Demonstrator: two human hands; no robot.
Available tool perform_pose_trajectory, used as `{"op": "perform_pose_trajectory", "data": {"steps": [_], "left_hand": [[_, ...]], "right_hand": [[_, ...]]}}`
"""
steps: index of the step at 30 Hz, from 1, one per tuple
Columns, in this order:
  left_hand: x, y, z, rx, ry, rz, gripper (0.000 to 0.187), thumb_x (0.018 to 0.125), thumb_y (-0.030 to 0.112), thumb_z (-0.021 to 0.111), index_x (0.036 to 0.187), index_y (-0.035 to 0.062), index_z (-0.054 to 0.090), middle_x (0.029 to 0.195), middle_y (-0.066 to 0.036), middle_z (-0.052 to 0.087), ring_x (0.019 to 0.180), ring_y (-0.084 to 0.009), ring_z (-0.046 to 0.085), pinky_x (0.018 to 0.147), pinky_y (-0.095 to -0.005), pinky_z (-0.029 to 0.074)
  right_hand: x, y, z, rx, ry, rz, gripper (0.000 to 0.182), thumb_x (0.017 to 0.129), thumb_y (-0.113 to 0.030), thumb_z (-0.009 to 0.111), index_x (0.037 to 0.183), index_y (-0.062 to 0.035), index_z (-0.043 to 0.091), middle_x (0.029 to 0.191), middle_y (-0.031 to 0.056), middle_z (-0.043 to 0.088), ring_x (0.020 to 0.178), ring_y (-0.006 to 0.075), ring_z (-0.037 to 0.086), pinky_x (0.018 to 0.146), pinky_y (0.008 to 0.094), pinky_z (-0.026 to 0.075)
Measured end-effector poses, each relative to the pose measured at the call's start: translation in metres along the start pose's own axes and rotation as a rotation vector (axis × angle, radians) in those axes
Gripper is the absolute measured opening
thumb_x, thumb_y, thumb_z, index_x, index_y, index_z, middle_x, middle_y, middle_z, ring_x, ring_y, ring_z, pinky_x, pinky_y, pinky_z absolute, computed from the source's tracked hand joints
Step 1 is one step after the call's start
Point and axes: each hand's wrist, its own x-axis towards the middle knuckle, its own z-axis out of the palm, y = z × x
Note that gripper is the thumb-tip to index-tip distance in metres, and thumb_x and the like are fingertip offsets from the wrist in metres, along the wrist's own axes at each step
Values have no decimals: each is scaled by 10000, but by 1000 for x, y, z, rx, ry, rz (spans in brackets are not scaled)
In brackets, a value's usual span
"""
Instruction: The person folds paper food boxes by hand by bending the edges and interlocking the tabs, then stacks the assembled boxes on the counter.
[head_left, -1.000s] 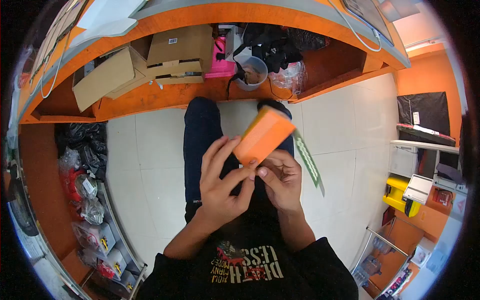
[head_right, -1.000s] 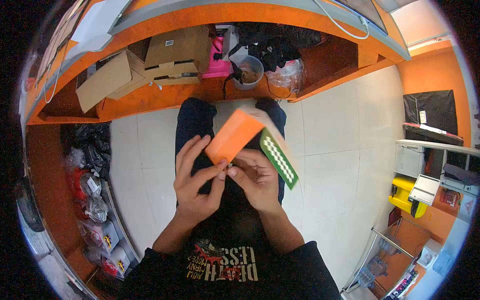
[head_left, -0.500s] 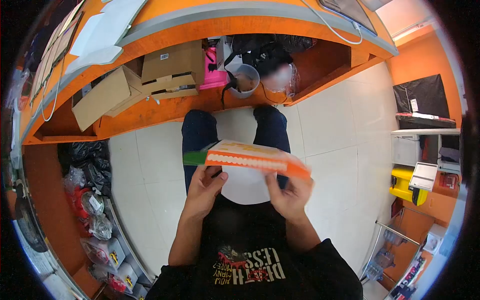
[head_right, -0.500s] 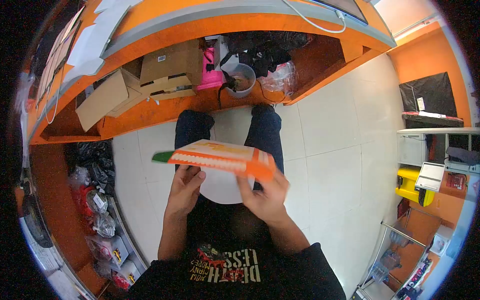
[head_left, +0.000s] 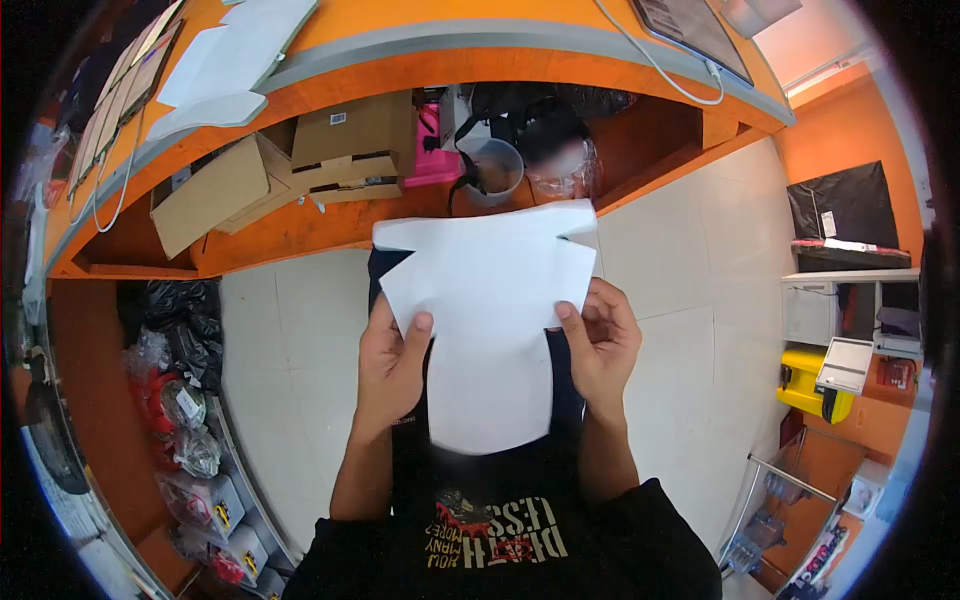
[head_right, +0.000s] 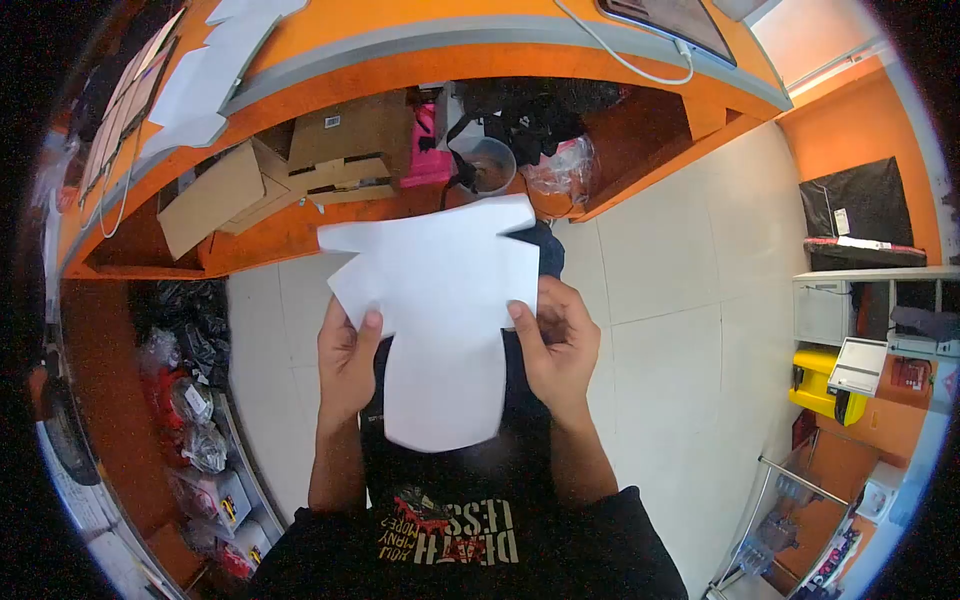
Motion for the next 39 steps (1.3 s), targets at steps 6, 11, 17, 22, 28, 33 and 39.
{"op": "perform_pose_trajectory", "data": {"steps": [6,11,17,22,28,33,39], "left_hand": [[5,10,16,378,-9,94,268,1008,95,486,1211,-53,580,975,-236,682,897,-287,712,762,-346,543],[1,17,25,548,-21,346,285,941,-42,501,1212,-68,586,1082,-232,676,951,-328,704,805,-346,541],[-1,26,13,539,49,423,304,923,-84,480,1208,-78,585,1126,-233,670,989,-338,695,832,-340,535],[-9,23,9,389,-4,255,281,952,-50,485,1214,-82,581,1164,-239,660,1029,-328,686,873,-336,518],[-15,31,7,316,-35,201,268,965,-29,493,1212,-90,576,1173,-236,659,1030,-304,686,877,-332,518],[-17,39,6,313,-64,220,262,977,-1,495,1207,-88,587,1140,-225,677,1007,-285,695,859,-315,525],[-19,42,3,330,-150,219,262,977,7,502,1206,-81,594,1103,-225,687,984,-277,700,846,-314,528]], "right_hand": [[3,-39,6,-424,138,-396,380,828,-25,704,1179,57,585,1162,214,580,961,308,548,773,346,475],[37,-90,34,-518,-226,-475,280,824,-79,709,1092,-11,669,1158,171,598,1002,335,549,852,390,465],[38,-70,46,-239,-381,-376,191,784,-117,767,947,-38,706,1134,130,636,1074,332,577,902,408,467],[44,-73,36,-307,-444,-377,280,743,-112,796,986,-23,688,1120,144,648,1045,332,597,874,397,497],[48,-90,30,-390,-510,-407,370,712,-108,811,1038,-1,672,1096,144,654,1008,326,606,852,402,511],[47,-84,30,-504,-460,-551,305,715,-92,791,989,-7,688,960,115,676,854,279,646,684,359,538],[54,-86,15,-507,-552,-584,242,716,-86,782,939,-25,710,905,104,687,771,260,660,621,337,549]]}}
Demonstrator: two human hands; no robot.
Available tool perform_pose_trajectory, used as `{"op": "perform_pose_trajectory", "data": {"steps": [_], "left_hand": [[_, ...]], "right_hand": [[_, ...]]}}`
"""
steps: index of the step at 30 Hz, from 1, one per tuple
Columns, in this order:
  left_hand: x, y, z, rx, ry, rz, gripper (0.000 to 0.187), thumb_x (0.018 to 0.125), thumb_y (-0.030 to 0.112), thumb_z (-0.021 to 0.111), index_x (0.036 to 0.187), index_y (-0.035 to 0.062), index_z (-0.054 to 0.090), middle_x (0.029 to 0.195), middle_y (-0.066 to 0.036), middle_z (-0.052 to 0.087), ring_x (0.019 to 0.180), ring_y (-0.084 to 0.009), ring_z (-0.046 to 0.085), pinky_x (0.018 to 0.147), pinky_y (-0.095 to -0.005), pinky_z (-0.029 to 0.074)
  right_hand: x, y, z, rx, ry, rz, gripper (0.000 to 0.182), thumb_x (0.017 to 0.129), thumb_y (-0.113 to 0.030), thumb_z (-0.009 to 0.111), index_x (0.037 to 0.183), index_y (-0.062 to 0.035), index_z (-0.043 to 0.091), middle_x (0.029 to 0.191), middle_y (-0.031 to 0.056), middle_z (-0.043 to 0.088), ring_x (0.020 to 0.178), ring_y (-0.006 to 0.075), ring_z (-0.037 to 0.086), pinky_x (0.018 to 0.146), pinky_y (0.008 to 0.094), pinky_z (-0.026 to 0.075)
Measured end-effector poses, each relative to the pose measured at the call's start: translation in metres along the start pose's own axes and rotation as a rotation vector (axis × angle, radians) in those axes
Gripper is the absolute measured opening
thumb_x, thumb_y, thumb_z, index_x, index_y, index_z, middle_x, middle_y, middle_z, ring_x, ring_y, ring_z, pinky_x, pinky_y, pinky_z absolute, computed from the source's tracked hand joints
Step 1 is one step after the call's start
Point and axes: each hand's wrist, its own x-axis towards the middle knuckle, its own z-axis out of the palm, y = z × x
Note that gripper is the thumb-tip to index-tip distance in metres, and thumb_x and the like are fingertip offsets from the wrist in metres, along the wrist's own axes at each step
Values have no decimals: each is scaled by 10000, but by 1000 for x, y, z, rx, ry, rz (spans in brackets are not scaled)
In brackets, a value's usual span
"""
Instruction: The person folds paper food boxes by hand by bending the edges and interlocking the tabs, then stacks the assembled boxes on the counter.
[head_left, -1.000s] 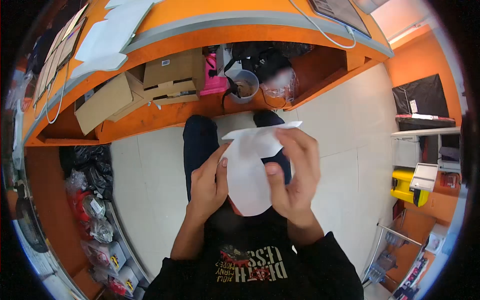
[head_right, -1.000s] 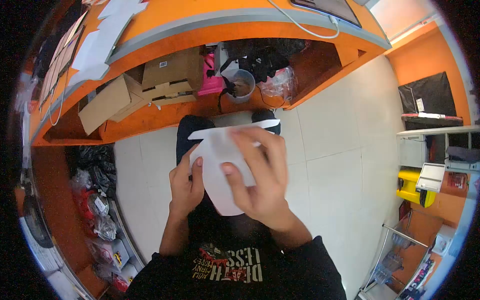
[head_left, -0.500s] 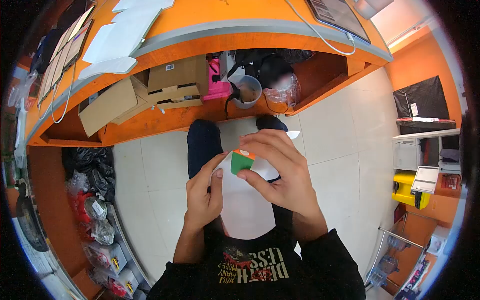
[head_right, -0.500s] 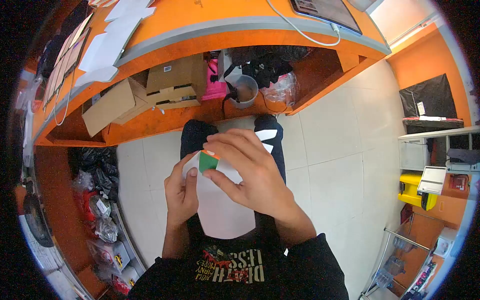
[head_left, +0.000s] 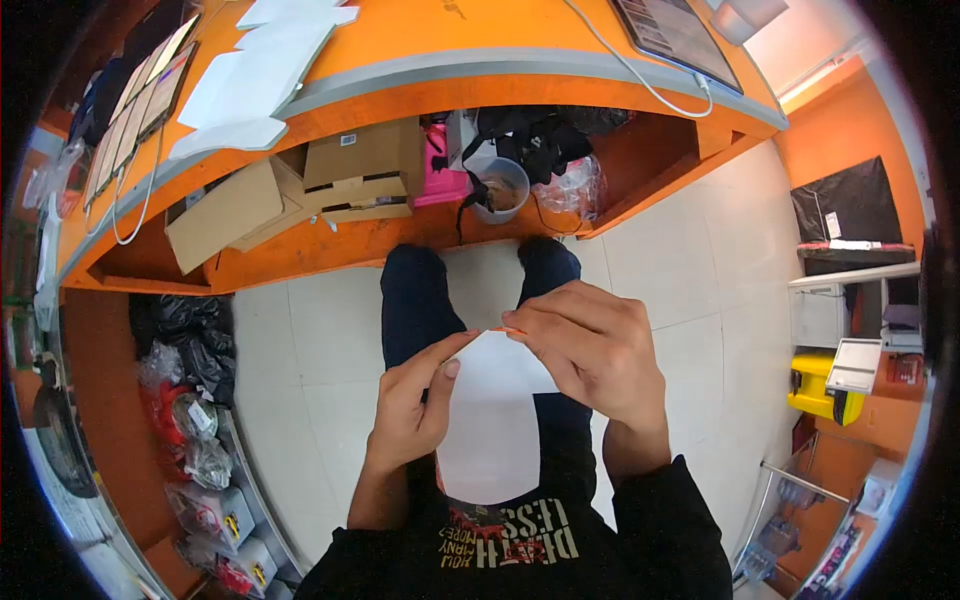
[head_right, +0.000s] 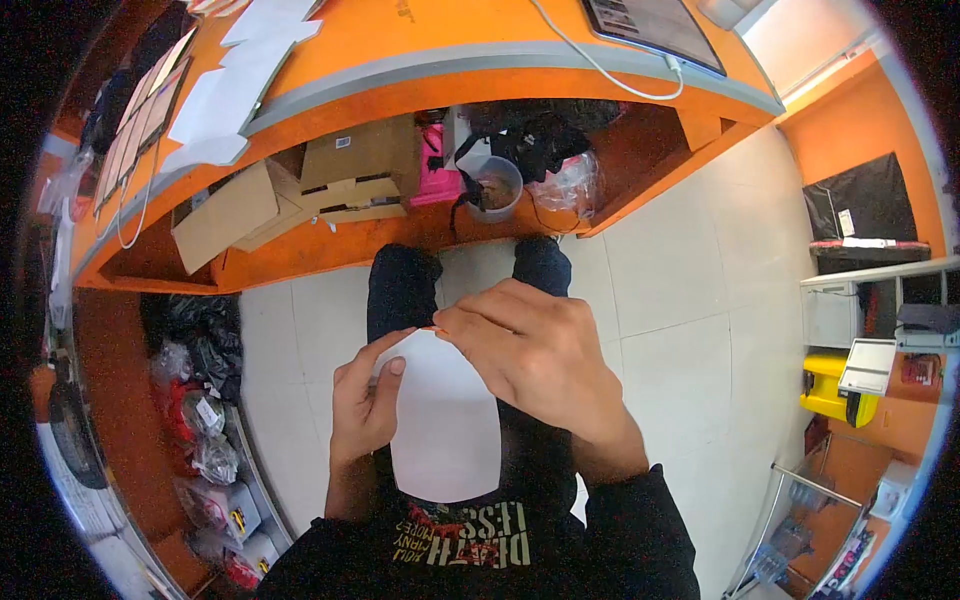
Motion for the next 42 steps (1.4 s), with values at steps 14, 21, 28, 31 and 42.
{"op": "perform_pose_trajectory", "data": {"steps": [14,21,28,31,42], "left_hand": [[-1,4,1,-31,61,-12,280,939,-47,503,1197,-74,609,1086,-216,688,972,-263,694,846,-308,521],[2,8,1,-50,96,-4,231,957,41,579,1149,-79,630,1011,-187,708,910,-202,688,811,-277,522],[2,12,17,-310,451,-38,177,988,88,583,1086,-55,613,928,-98,708,831,-83,625,746,-221,483],[1,15,22,-294,468,-65,186,987,96,581,1088,-60,583,936,-90,670,856,-105,610,766,-240,490],[-3,42,16,97,312,114,183,911,-57,575,1078,-110,628,1109,-260,679,1087,-306,666,953,-398,503]], "right_hand": [[0,-13,7,252,105,266,242,726,13,766,960,-24,713,926,129,705,853,302,662,739,365,533],[1,-13,11,191,143,272,220,706,35,777,905,-27,708,910,117,699,774,252,652,651,330,520],[-22,-17,47,202,575,208,468,743,66,783,1155,25,566,1286,173,499,959,175,587,775,275,494],[-26,-28,58,870,509,446,387,836,60,711,1183,42,541,1155,135,615,946,146,619,676,259,528],[-33,-23,50,1115,442,398,263,887,67,648,1149,59,629,1091,145,667,950,165,636,762,288,538]]}}
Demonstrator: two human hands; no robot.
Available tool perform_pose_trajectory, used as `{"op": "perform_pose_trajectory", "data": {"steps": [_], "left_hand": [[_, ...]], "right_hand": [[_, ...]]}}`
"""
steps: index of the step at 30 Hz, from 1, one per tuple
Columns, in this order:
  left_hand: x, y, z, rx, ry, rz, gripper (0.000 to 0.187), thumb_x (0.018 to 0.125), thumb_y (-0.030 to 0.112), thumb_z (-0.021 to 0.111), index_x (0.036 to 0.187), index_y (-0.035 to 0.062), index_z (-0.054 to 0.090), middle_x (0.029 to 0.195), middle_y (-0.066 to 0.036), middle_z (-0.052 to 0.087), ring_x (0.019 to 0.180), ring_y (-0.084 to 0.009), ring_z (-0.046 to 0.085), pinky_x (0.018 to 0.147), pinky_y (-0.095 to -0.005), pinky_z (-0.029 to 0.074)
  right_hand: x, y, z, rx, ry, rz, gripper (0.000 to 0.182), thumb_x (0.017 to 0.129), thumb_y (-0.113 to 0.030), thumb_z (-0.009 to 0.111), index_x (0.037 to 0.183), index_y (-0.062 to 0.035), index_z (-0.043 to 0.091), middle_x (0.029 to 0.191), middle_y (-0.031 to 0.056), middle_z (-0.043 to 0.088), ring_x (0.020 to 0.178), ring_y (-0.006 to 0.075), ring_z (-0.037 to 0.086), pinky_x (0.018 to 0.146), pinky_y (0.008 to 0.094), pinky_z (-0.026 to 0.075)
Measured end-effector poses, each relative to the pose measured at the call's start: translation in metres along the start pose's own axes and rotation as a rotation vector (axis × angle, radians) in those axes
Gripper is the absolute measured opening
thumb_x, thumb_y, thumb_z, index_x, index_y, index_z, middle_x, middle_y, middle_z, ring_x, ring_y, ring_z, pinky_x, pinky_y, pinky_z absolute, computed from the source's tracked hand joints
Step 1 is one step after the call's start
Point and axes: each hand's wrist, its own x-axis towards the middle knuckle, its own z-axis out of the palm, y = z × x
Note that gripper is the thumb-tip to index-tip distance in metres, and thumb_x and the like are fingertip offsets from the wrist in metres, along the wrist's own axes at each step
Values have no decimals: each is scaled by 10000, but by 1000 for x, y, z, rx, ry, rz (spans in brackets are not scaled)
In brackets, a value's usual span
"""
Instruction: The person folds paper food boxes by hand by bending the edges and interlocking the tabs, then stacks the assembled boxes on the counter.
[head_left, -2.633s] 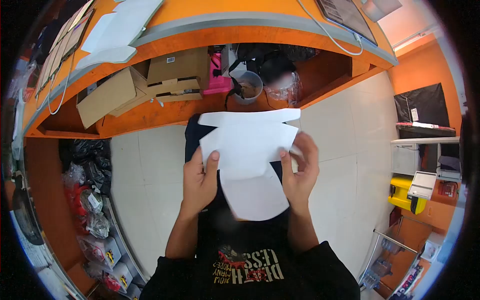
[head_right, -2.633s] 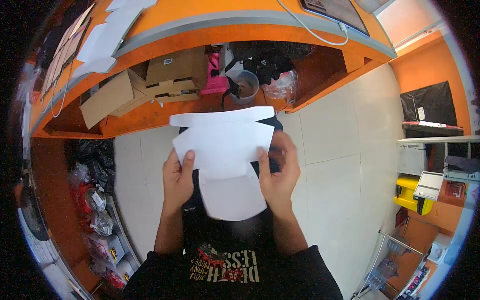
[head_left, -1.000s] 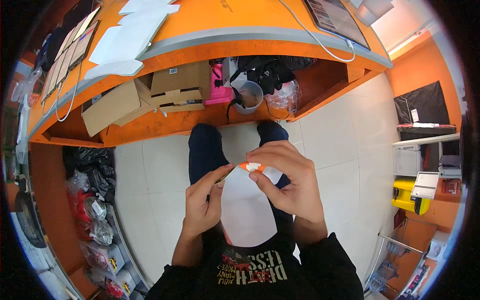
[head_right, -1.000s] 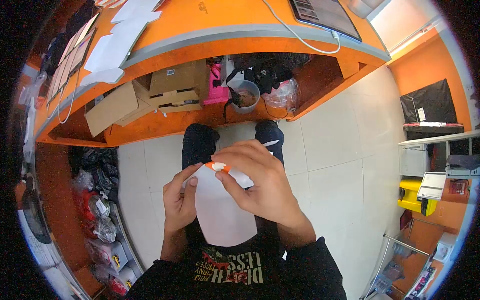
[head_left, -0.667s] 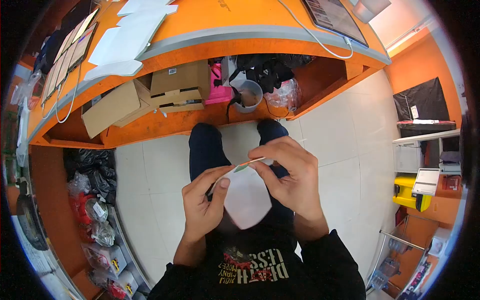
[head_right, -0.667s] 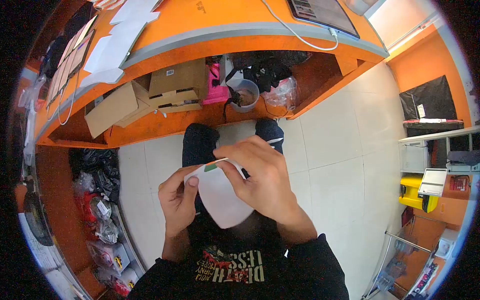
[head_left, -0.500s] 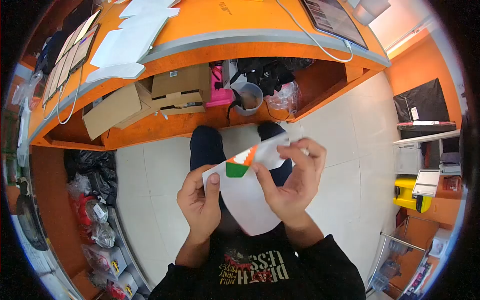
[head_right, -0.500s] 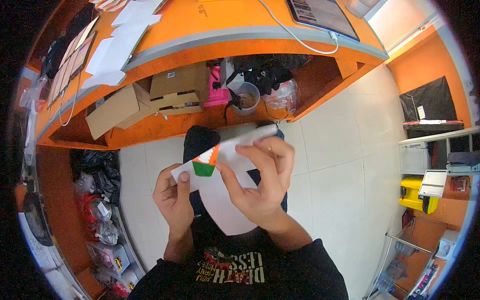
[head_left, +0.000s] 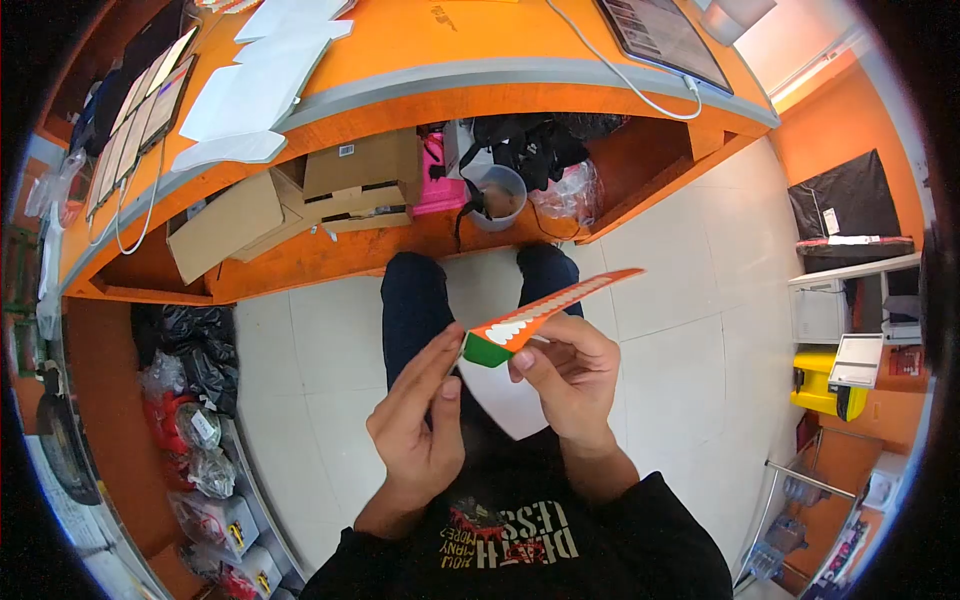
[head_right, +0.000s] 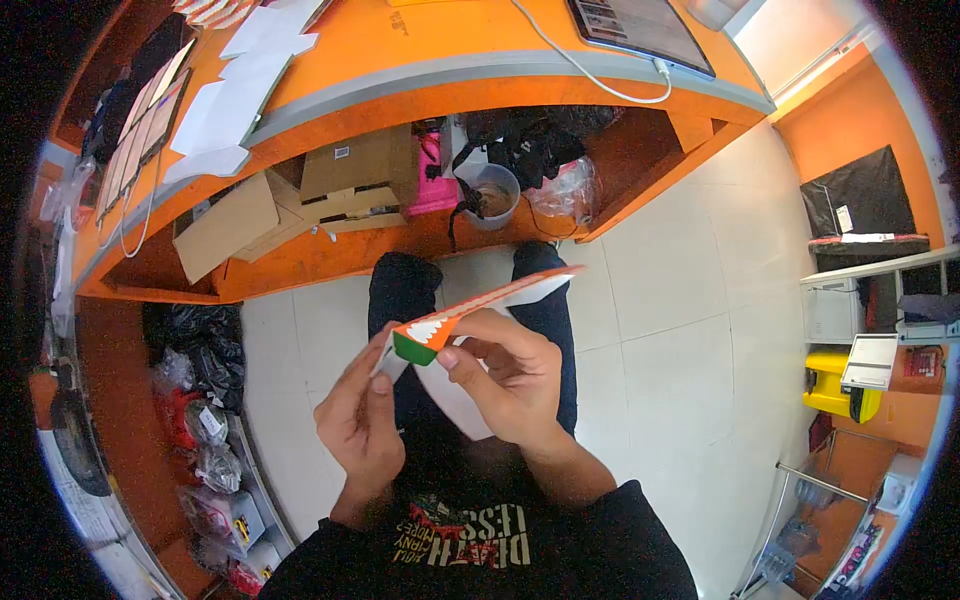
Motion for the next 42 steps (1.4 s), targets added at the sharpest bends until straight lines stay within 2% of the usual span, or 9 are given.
{"op": "perform_pose_trajectory", "data": {"steps": [4,10,16,19,28,31,37,40,42], "left_hand": [[-2,5,1,161,24,135,212,820,-137,591,1017,-103,663,1057,-245,697,1077,-352,673,949,-454,516],[0,15,-9,398,-28,319,243,780,-108,644,1009,-50,702,1025,-189,718,1044,-337,688,959,-493,504],[2,17,-7,479,-47,281,248,757,-79,672,999,-39,712,1032,-170,716,1011,-322,695,937,-470,516],[2,20,-4,439,-50,246,259,742,-86,683,994,-37,714,1017,-161,711,1018,-322,686,936,-454,518],[2,17,-10,253,-75,236,249,707,-60,727,950,-9,716,988,-132,703,1047,-337,660,949,-478,503],[4,18,-12,365,-122,315,130,792,-1,700,922,-8,694,988,-142,679,1074,-361,637,962,-518,476],[6,20,-11,387,-106,277,147,773,-2,696,920,0,695,966,-119,669,1048,-345,624,992,-535,442],[7,21,-12,352,-119,259,152,774,-16,684,926,-11,693,965,-122,668,1046,-346,624,986,-522,449],[7,20,-12,352,-113,250,157,775,-28,675,931,-20,691,972,-128,664,1038,-344,626,970,-503,461]], "right_hand": [[-1,-5,-1,-30,-13,-83,249,853,89,672,1101,74,652,1062,172,686,941,191,655,802,309,525],[-9,-13,4,-172,-2,-233,235,775,72,744,1005,62,697,970,167,725,888,214,689,811,309,511],[-14,-9,1,-611,-52,-410,192,796,64,725,984,75,688,980,180,710,935,251,676,819,338,526],[-15,-13,2,-634,-61,-338,183,792,69,726,972,75,691,978,183,710,920,241,680,814,336,530],[-16,-5,-5,-209,-14,-145,187,758,46,758,942,25,738,922,142,742,809,189,707,724,272,518],[-13,-4,-7,-214,-37,-176,177,762,65,745,936,34,735,928,155,740,818,190,703,709,268,516],[-13,-3,-7,-248,-52,-152,159,754,66,756,910,43,736,918,158,740,804,195,702,693,271,520],[-9,-1,-5,-298,-60,-224,95,779,17,761,862,49,728,823,140,732,693,151,667,622,256,508],[-12,-1,-5,-298,-47,-157,133,741,38,777,870,33,744,861,146,739,749,181,693,661,265,517]]}}
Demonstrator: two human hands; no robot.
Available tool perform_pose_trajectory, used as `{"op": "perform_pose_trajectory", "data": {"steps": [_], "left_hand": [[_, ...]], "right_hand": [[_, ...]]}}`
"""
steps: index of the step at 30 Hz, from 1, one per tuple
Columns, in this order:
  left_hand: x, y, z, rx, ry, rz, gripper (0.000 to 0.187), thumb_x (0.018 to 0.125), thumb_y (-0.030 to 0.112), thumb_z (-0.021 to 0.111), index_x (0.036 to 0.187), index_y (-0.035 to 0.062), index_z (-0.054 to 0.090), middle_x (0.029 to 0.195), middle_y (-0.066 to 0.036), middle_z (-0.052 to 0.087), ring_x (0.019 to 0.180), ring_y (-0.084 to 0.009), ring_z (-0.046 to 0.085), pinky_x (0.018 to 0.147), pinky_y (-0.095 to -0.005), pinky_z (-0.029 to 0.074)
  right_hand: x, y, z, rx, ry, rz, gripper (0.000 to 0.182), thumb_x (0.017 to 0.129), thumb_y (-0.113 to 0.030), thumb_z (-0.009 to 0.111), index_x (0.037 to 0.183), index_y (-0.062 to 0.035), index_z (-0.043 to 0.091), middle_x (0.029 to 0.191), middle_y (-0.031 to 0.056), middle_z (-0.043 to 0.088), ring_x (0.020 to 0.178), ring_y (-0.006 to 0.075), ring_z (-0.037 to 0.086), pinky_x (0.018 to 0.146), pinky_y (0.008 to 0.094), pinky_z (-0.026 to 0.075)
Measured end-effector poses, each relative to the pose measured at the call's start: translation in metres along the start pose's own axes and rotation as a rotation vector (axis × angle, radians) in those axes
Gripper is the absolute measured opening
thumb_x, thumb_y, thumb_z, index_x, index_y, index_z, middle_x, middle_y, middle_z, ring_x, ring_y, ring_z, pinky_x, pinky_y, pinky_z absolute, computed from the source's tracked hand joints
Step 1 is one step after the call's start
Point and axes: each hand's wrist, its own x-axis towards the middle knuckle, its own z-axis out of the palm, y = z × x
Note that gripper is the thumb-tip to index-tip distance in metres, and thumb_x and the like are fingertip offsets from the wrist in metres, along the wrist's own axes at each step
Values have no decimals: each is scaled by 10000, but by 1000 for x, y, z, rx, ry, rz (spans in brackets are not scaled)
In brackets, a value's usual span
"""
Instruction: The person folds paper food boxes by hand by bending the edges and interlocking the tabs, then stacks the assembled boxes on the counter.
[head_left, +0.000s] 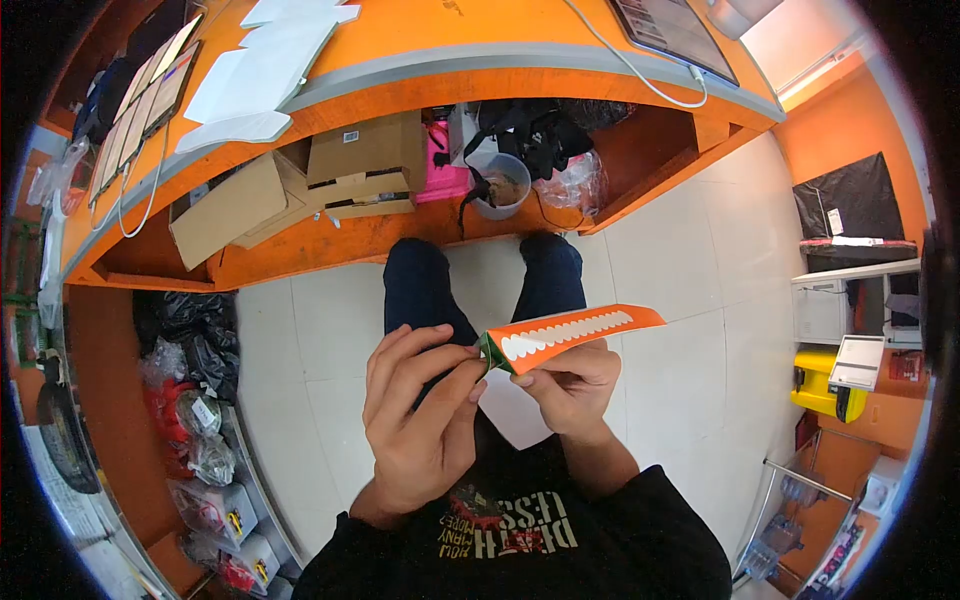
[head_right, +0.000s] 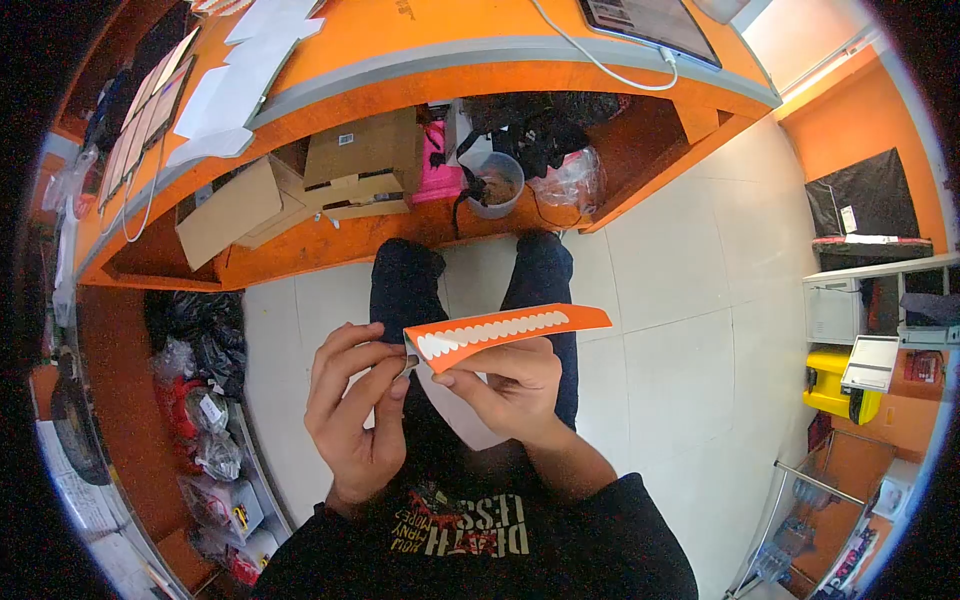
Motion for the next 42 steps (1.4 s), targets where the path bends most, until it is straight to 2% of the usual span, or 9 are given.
{"op": "perform_pose_trajectory", "data": {"steps": [13,16,21,30,33,36,37,39,42], "left_hand": [[-15,0,30,-37,169,8,205,812,-70,650,1012,-87,693,1020,-202,640,970,-346,652,901,-420,517],[-17,2,36,-158,206,-89,209,819,-63,658,1024,-82,698,1011,-202,667,975,-338,660,919,-433,506],[-17,-9,28,-235,196,-87,217,747,-57,736,962,-29,730,957,-162,713,959,-308,688,919,-450,485],[-16,-2,31,-185,178,-39,150,762,-52,726,912,-38,727,1044,-176,683,1025,-332,646,935,-433,480],[-7,-1,29,-137,153,11,151,747,-34,749,897,-18,732,1113,-186,664,1061,-333,637,950,-441,479],[-9,-18,33,-286,164,-29,184,755,-17,764,934,-2,722,1215,-208,625,1132,-316,614,988,-436,462],[-12,-26,36,-364,165,-54,194,766,-14,763,954,-3,714,1256,-221,607,1164,-310,602,1005,-431,453],[-14,-30,43,-652,173,-277,229,789,-11,756,1006,-19,685,1283,-237,593,1195,-290,584,1014,-407,450],[-7,-32,43,-798,78,-391,319,852,7,715,1154,-51,627,1247,-227,624,1153,-247,608,993,-347,463]], "right_hand": [[-10,7,10,-4,89,23,141,775,30,757,915,39,743,903,162,737,814,187,698,711,275,525],[-5,8,12,-18,145,-24,156,777,35,755,930,52,734,919,170,732,819,182,694,709,268,520],[-11,17,-4,226,-5,129,178,782,72,757,957,60,723,1011,153,715,910,180,692,777,282,554],[-13,13,8,575,115,260,286,811,80,730,1089,59,669,1045,156,703,905,192,689,792,302,558],[-9,27,-2,357,-13,76,268,879,25,683,1141,62,637,1005,147,703,849,172,689,723,275,557],[-6,6,-1,418,-27,284,226,942,-21,616,1153,59,628,923,122,703,756,153,686,641,259,542],[-4,1,1,310,-85,279,200,979,-38,560,1148,46,628,841,90,698,655,132,680,562,253,522],[-4,-8,8,117,-82,337,191,987,-44,546,1139,38,629,814,76,698,597,123,668,525,247,512],[-3,-11,15,-36,-44,385,166,981,-43,553,1105,27,640,767,72,698,548,110,660,493,235,503]]}}
